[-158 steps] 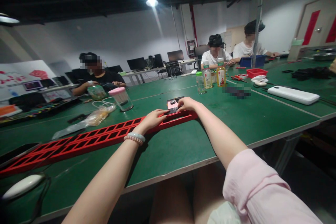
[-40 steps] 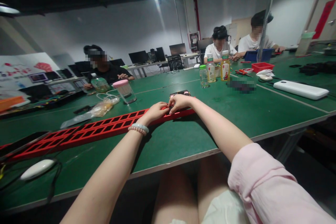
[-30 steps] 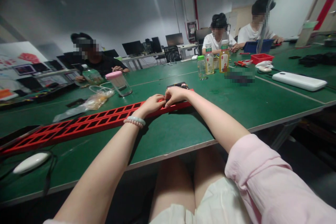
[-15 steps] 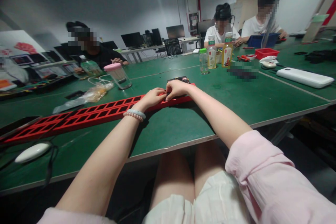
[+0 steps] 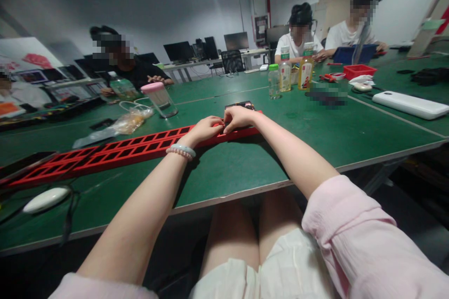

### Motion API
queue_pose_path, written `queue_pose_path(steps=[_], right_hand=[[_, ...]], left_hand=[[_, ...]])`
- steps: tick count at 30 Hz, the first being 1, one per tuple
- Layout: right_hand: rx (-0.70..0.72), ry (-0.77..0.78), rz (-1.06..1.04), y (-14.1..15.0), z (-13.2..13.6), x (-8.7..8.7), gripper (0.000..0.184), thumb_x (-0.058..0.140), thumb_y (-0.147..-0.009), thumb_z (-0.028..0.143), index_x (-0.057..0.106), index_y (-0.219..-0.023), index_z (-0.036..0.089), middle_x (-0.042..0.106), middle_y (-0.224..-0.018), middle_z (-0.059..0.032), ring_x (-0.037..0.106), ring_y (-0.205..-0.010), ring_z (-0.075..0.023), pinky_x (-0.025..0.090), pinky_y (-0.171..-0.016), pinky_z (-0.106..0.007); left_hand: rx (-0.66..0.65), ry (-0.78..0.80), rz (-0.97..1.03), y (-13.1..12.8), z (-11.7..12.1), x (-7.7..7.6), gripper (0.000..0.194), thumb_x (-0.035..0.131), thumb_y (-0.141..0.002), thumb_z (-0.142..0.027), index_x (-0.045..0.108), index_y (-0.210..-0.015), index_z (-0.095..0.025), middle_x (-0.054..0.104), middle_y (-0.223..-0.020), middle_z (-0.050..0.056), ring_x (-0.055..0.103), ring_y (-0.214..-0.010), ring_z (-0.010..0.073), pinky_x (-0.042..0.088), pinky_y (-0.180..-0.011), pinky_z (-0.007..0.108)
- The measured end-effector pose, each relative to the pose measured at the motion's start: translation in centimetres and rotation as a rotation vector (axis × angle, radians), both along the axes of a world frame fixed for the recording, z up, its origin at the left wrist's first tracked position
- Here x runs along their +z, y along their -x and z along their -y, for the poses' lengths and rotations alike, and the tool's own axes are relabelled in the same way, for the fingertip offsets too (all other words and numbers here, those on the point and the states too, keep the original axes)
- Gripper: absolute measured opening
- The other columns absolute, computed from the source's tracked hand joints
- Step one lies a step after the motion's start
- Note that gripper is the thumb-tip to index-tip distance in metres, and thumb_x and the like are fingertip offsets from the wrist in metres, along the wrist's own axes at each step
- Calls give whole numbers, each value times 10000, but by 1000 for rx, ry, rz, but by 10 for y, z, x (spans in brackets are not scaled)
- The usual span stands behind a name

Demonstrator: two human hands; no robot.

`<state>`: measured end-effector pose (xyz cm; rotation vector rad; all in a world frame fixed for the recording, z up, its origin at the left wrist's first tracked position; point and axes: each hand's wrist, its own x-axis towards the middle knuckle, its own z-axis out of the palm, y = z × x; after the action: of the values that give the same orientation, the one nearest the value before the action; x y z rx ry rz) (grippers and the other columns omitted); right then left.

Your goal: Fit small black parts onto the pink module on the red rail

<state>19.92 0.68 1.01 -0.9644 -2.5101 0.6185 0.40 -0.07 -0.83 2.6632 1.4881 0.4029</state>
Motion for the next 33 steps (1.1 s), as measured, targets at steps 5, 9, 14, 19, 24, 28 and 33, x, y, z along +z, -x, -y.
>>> queue_pose_path(steps=[5,9,14,19,24,28,33], right_hand=[[-38,-51,-3,1,1,-1,376,787,-558,336,665,-849,132,633,-781,-22,528,-675,-124,356,-570,-206],[-42,-59,27,2,4,1,367,776,-563,356,680,-838,135,615,-740,-9,510,-657,-122,330,-562,-214],[-20,-53,59,3,9,5,359,749,-595,364,692,-864,133,608,-746,-3,489,-636,-109,296,-552,-219],[-21,-73,84,3,10,6,366,722,-622,376,702,-903,142,606,-769,-9,483,-650,-110,282,-564,-226],[-23,-80,99,3,9,6,387,718,-628,388,703,-930,147,605,-772,-10,485,-658,-114,285,-580,-230],[-2,-107,117,3,10,7,378,711,-645,384,701,-933,139,607,-777,-14,487,-657,-116,289,-579,-230],[-26,-113,154,5,12,9,364,714,-649,370,696,-933,141,613,-778,-15,492,-661,-118,289,-576,-225]], left_hand=[[-8,-11,25,2,-2,-2,377,437,-777,-439,697,-944,-224,660,-1050,29,572,-1005,229,420,-917,294],[-11,-10,28,2,-2,-2,374,437,-779,-429,695,-961,-228,660,-1058,24,567,-1018,227,419,-918,287],[3,-1,20,1,-2,-1,385,426,-792,-434,690,-989,-233,650,-1089,21,567,-1025,222,417,-924,286],[6,10,11,1,-1,0,388,424,-797,-426,687,-1009,-236,650,-1097,22,565,-1038,218,410,-936,289],[-2,10,16,0,0,1,389,417,-798,-423,685,-1013,-240,650,-1098,23,565,-1039,217,412,-934,293],[22,20,15,-2,5,4,379,428,-791,-413,694,-985,-226,661,-1076,28,572,-1025,221,425,-916,285],[55,36,27,-6,10,8,353,452,-773,-398,705,-938,-215,675,-1037,32,590,-989,221,443,-892,275]])
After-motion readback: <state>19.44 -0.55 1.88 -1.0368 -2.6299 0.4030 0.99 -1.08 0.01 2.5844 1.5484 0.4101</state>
